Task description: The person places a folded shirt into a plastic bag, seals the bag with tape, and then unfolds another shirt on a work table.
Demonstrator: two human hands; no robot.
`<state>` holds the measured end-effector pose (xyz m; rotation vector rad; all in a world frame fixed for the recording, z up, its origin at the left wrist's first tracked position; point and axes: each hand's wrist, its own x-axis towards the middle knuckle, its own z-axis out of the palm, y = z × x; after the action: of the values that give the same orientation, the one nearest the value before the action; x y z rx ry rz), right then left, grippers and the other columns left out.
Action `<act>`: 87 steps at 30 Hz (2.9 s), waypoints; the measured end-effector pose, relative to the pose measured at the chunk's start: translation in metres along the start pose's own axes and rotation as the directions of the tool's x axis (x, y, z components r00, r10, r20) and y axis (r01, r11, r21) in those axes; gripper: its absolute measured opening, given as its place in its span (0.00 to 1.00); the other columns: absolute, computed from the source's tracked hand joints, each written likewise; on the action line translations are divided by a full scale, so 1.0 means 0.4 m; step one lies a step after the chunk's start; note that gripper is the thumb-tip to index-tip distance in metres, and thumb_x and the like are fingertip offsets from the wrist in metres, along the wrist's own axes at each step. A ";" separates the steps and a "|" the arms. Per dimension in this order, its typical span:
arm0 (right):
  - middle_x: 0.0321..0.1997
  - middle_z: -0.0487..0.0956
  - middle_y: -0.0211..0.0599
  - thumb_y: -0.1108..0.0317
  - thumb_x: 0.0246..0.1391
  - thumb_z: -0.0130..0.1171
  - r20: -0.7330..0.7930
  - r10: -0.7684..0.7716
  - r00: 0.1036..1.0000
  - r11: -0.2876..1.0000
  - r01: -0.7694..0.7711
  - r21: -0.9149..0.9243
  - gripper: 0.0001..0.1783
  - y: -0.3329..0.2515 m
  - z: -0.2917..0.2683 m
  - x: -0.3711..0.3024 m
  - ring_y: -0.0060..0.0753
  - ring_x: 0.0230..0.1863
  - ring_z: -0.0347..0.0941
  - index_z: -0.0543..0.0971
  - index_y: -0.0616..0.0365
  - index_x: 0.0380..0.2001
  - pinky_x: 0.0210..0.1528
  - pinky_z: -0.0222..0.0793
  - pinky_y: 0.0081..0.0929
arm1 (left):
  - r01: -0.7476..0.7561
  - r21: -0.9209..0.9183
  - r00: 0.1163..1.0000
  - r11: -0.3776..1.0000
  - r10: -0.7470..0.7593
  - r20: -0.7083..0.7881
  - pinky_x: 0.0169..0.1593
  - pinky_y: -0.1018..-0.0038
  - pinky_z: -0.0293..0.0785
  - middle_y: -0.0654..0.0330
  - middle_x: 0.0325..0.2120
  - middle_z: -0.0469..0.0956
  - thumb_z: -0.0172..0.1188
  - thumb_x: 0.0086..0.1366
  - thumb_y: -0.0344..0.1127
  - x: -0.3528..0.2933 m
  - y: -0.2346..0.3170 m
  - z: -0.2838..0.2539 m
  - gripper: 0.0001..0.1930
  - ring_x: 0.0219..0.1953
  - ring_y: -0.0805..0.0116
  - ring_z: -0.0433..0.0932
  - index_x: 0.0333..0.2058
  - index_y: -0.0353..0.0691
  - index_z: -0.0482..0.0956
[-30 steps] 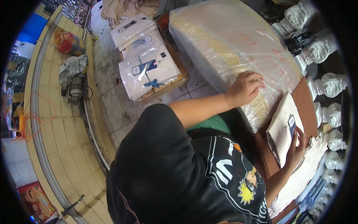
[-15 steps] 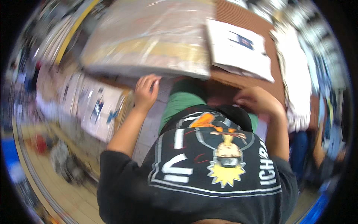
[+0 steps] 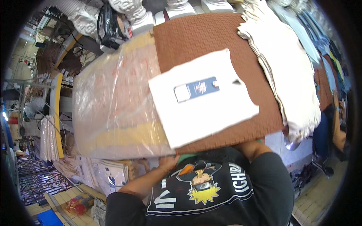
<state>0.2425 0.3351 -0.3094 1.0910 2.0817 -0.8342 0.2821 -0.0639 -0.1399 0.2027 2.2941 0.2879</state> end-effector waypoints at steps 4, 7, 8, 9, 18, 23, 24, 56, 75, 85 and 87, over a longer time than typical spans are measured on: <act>0.44 0.77 0.45 0.60 0.53 0.51 -0.081 0.074 0.994 0.994 -0.067 0.085 0.15 -0.049 -0.027 0.070 0.38 0.44 0.73 0.78 0.52 0.41 0.47 0.67 0.36 | 0.034 0.003 0.997 0.999 -0.034 0.074 0.54 0.56 0.66 0.31 0.45 0.71 0.42 0.62 0.64 0.011 0.006 -0.029 0.35 0.49 0.43 0.72 0.48 0.34 0.74; 0.42 0.77 0.45 0.60 0.53 0.51 -0.097 0.103 0.990 0.989 -0.092 0.114 0.14 -0.074 -0.040 0.096 0.39 0.42 0.73 0.79 0.53 0.39 0.46 0.67 0.37 | 0.091 -0.020 0.987 0.996 -0.088 0.132 0.54 0.56 0.66 0.32 0.45 0.71 0.42 0.62 0.64 0.000 0.015 -0.041 0.35 0.49 0.42 0.72 0.47 0.34 0.74; 0.42 0.77 0.45 0.60 0.53 0.51 -0.099 0.114 0.989 0.987 -0.102 0.121 0.14 -0.080 -0.043 0.102 0.40 0.42 0.74 0.79 0.53 0.38 0.45 0.67 0.37 | 0.106 -0.026 0.983 0.994 -0.100 0.151 0.54 0.55 0.66 0.32 0.45 0.71 0.42 0.62 0.64 -0.002 0.018 -0.044 0.35 0.49 0.42 0.72 0.47 0.34 0.74; 0.41 0.77 0.46 0.60 0.53 0.51 -0.101 0.117 0.988 0.986 -0.103 0.131 0.14 -0.088 -0.049 0.112 0.40 0.41 0.74 0.79 0.53 0.38 0.45 0.67 0.38 | 0.118 -0.022 0.980 0.993 -0.113 0.166 0.54 0.55 0.66 0.32 0.45 0.71 0.42 0.62 0.64 0.003 0.023 -0.052 0.35 0.49 0.42 0.72 0.47 0.33 0.74; 0.36 0.78 0.48 0.59 0.53 0.51 -0.137 0.122 0.983 0.969 -0.089 0.228 0.13 -0.083 -0.064 0.108 0.43 0.36 0.75 0.79 0.56 0.32 0.40 0.68 0.40 | 0.186 -0.010 0.955 0.982 -0.179 0.235 0.54 0.55 0.66 0.32 0.44 0.71 0.41 0.62 0.64 -0.011 0.042 -0.068 0.36 0.49 0.42 0.72 0.47 0.33 0.73; 0.33 0.78 0.49 0.59 0.53 0.51 -0.191 0.075 0.979 0.958 -0.017 0.288 0.14 -0.032 -0.094 0.060 0.45 0.34 0.75 0.79 0.58 0.29 0.37 0.69 0.41 | 0.188 -0.020 0.954 0.982 -0.177 0.242 0.54 0.54 0.65 0.33 0.44 0.71 0.41 0.62 0.64 -0.017 0.035 -0.052 0.36 0.49 0.42 0.72 0.47 0.33 0.73; 0.32 0.78 0.49 0.59 0.53 0.51 -0.212 0.058 0.976 0.951 0.011 0.308 0.14 -0.015 -0.108 0.034 0.45 0.33 0.75 0.79 0.59 0.28 0.36 0.69 0.41 | 0.185 -0.025 0.955 0.982 -0.174 0.240 0.54 0.54 0.65 0.33 0.44 0.72 0.41 0.62 0.64 -0.022 0.037 -0.047 0.36 0.49 0.42 0.72 0.47 0.33 0.73; 0.25 0.79 0.45 0.62 0.57 0.48 -0.269 0.189 0.945 0.970 -0.137 0.198 0.16 0.809 -0.349 -0.621 0.37 0.26 0.76 0.77 0.63 0.26 0.29 0.71 0.35 | -0.104 0.103 0.994 0.989 0.101 0.035 0.54 0.50 0.63 0.37 0.42 0.74 0.39 0.61 0.66 0.021 -0.008 0.089 0.38 0.48 0.40 0.72 0.46 0.32 0.73; 0.29 0.79 0.44 0.62 0.56 0.49 -0.414 -0.507 0.756 0.861 0.421 -0.286 0.15 0.312 -0.706 -0.653 0.38 0.31 0.76 0.78 0.63 0.30 0.33 0.71 0.34 | -0.504 -0.218 0.766 0.836 0.316 -0.560 0.57 0.63 0.65 0.48 0.53 0.70 0.54 0.61 0.49 -0.124 -0.126 0.109 0.26 0.54 0.50 0.70 0.53 0.40 0.71; 0.31 0.80 0.44 0.61 0.56 0.50 -0.316 -0.499 0.807 0.852 0.389 -0.351 0.15 0.257 -0.647 -0.639 0.38 0.33 0.77 0.79 0.63 0.32 0.36 0.71 0.34 | 0.314 -0.400 -0.041 0.861 -0.409 -0.912 0.53 0.58 0.63 0.57 0.45 0.74 0.65 0.49 0.36 -0.373 -0.654 -0.064 0.23 0.50 0.56 0.69 0.47 0.47 0.75; 0.31 0.80 0.44 0.61 0.56 0.50 -0.302 -0.497 0.814 0.851 0.388 -0.354 0.15 0.248 -0.638 -0.647 0.38 0.34 0.77 0.79 0.63 0.33 0.36 0.71 0.34 | 0.575 -0.502 -0.083 0.646 -0.565 -0.821 0.53 0.55 0.61 0.59 0.47 0.74 0.65 0.50 0.40 -0.385 -0.739 -0.037 0.24 0.53 0.58 0.68 0.49 0.50 0.75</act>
<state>0.3837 0.4580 0.0174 0.6465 2.7589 -0.5299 0.3583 -0.3865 -0.1014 -1.4588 3.2919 -0.1711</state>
